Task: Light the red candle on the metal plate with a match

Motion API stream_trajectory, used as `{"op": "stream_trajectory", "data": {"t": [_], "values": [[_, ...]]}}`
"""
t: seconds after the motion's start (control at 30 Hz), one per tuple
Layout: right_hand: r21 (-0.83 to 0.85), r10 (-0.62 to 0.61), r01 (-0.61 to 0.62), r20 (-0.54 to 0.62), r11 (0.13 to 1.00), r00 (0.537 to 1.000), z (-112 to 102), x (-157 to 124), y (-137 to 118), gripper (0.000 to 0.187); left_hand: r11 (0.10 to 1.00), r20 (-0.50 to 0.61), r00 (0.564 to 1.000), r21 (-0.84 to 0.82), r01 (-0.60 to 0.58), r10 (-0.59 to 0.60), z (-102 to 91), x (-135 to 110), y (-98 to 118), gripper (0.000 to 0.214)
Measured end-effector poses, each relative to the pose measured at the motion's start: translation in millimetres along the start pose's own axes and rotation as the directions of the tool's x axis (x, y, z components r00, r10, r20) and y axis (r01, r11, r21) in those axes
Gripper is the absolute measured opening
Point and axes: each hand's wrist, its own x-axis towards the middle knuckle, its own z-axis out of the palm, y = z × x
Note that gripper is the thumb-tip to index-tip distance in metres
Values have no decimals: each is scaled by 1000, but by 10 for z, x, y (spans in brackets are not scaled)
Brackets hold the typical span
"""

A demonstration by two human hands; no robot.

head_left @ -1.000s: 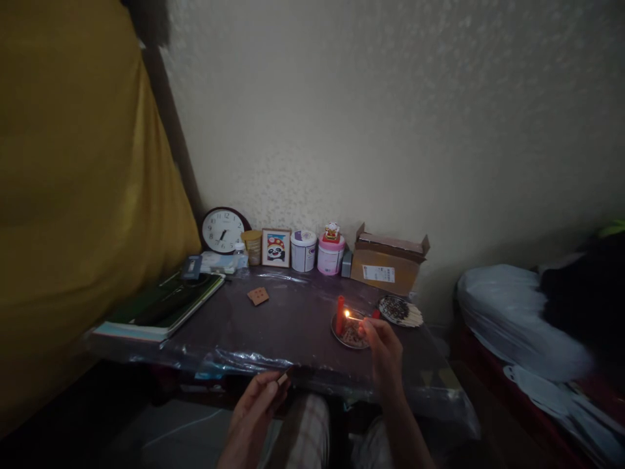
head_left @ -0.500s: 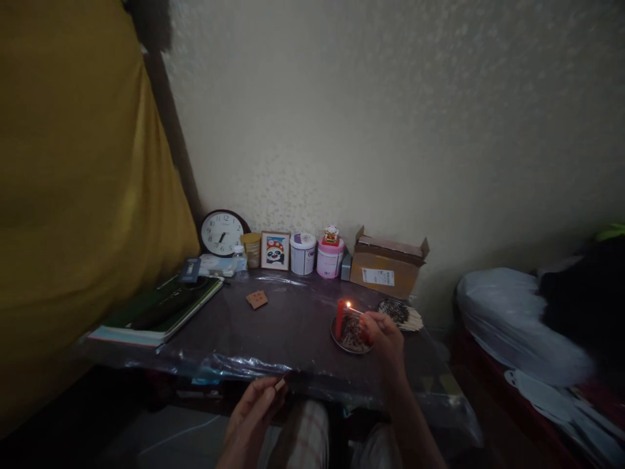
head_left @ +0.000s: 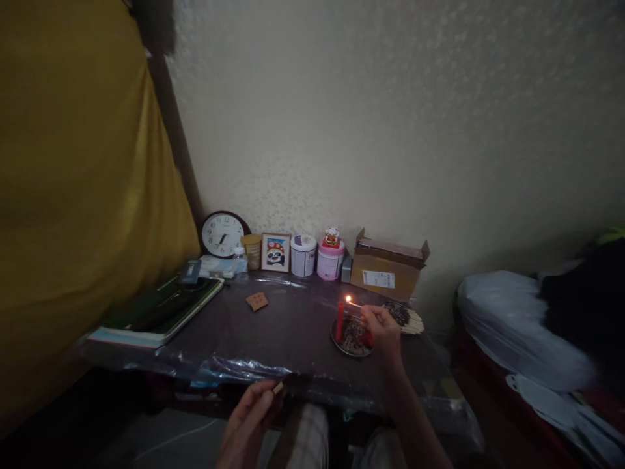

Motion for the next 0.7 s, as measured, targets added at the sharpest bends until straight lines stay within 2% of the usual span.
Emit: {"op": "stream_trajectory", "data": {"t": [0.23, 0.47, 0.7], "values": [[-15, -12, 12, -11, 1000, 1000, 3, 26, 10, 28, 1000, -5, 1000, -3, 10, -10, -27, 22, -20, 25], [3, -20, 20, -18, 1000, 1000, 31, 23, -48, 25, 1000, -108, 994, -10, -22, 21, 17, 36, -51, 31], [23, -34, 34, -18, 999, 999, 41, 38, -22, 25, 1000, -52, 999, -2, -8, 8, 2, 19, -23, 29]]}}
